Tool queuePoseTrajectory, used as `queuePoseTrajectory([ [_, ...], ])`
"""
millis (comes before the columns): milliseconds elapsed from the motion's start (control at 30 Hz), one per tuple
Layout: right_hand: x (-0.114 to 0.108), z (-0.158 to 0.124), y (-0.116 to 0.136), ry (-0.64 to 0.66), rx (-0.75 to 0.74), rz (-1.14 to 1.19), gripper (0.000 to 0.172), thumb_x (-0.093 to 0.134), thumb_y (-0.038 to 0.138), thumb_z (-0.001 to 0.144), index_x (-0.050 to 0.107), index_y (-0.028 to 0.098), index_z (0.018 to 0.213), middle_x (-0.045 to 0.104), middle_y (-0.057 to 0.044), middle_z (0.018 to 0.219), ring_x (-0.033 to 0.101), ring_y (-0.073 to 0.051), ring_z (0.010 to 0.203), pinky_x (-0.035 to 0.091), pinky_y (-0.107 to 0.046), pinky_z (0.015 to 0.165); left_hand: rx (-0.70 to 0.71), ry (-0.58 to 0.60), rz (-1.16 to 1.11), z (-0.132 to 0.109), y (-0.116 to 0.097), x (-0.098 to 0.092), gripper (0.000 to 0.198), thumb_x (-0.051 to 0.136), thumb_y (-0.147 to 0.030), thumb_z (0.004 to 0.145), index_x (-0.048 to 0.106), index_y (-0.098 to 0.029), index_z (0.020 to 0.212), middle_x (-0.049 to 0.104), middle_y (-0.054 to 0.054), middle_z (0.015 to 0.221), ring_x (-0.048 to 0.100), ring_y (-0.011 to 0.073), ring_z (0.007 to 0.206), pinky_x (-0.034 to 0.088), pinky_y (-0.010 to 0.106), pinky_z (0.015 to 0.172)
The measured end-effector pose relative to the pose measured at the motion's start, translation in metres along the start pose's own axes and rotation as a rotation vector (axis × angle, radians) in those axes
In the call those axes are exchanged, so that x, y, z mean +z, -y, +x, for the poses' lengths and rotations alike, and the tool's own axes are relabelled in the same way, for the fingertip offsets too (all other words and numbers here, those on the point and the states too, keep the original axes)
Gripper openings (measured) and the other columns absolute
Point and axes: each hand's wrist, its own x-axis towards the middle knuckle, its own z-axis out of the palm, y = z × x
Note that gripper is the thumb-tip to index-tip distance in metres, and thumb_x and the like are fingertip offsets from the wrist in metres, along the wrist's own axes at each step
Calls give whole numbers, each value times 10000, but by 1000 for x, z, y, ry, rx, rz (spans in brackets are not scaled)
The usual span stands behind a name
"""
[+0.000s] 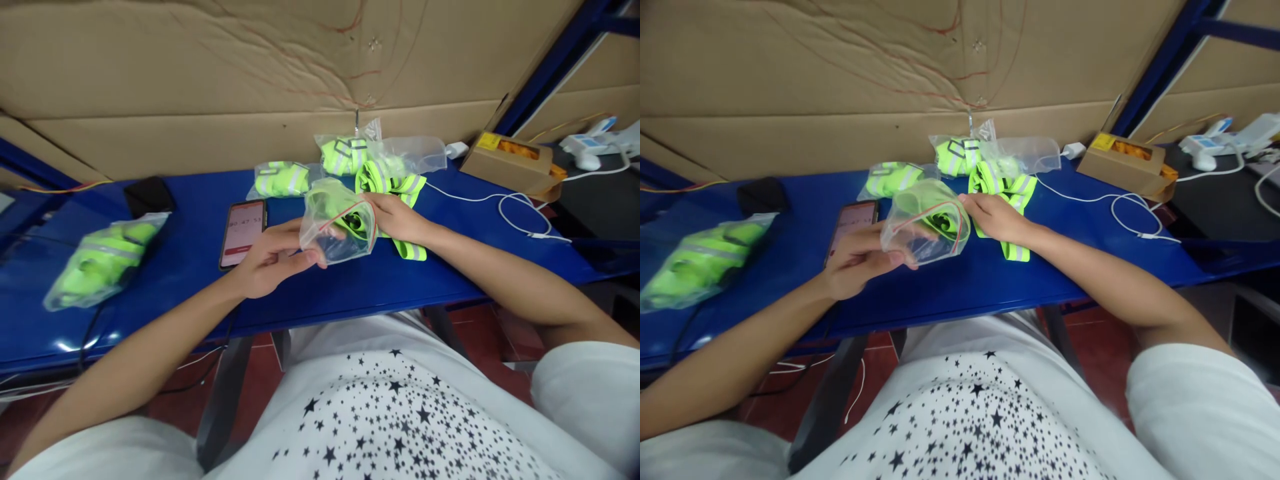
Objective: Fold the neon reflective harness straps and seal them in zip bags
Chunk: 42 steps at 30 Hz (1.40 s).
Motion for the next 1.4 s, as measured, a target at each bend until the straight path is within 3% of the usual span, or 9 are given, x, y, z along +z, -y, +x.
queuePoseTrajectory([
  [100,-7,0,12,-14,81,362,408,629,626,902,625,220,876,681,-18,867,628,-170,804,543,-338,743,43,9,26,0,-3,1,201,604,-248,990,760,-207,869,783,73,1092,718,207,1023,558,325,897],
  [200,-28,4,22,-298,-6,496,361,790,535,815,589,245,893,668,12,883,607,-133,762,541,-282,655,-24,-56,147,2,3,2,178,608,-264,996,767,-223,927,780,39,926,708,186,984,531,301,951],
  [400,-57,17,36,-724,-450,148,334,843,461,815,575,261,804,608,4,736,523,-119,618,431,-288,533,-284,-133,172,4,25,5,278,555,-414,1023,727,-196,1030,739,81,1126,691,185,1039,528,284,897],
  [567,-59,21,40,-808,-561,-104,245,817,376,856,630,240,774,614,-12,757,528,-128,651,408,-305,585,-167,64,243,3,20,13,206,551,-327,1031,707,-194,1045,732,82,1083,690,173,1009,527,309,936],
  [700,-59,18,41,-979,-588,-51,200,757,314,915,603,236,812,562,-6,799,535,-132,712,403,-298,631,-117,141,264,3,13,19,183,542,-276,1031,700,-199,1080,711,99,1135,682,183,1062,524,332,987],
  [833,-50,13,46,-786,-536,-34,253,766,362,912,564,232,829,548,-7,802,510,-123,688,394,-283,572,-226,37,241,2,15,17,236,619,-336,995,673,-207,1185,700,100,1218,681,194,1088,532,344,1004],
  [967,-25,3,47,-719,-472,132,321,704,481,941,475,261,893,509,17,828,494,-111,654,468,-262,572,-412,-74,-21,-1,27,15,325,708,-431,927,678,-175,1124,739,101,1142,727,207,1012,582,341,935],
  [1200,4,2,10,-421,-329,275,334,517,616,999,421,297,1031,555,24,908,576,-107,656,578,-301,644,-611,-273,-289,1,53,17,381,842,-410,784,665,-164,1014,729,42,927,722,178,794,616,344,784],
  [1400,3,2,4,-348,-220,295,400,605,624,947,435,291,1089,544,14,937,558,-113,707,547,-248,569,-491,-314,-321,0,51,12,564,915,-363,698,559,-223,1113,698,-11,916,696,139,748,603,276,705],
])
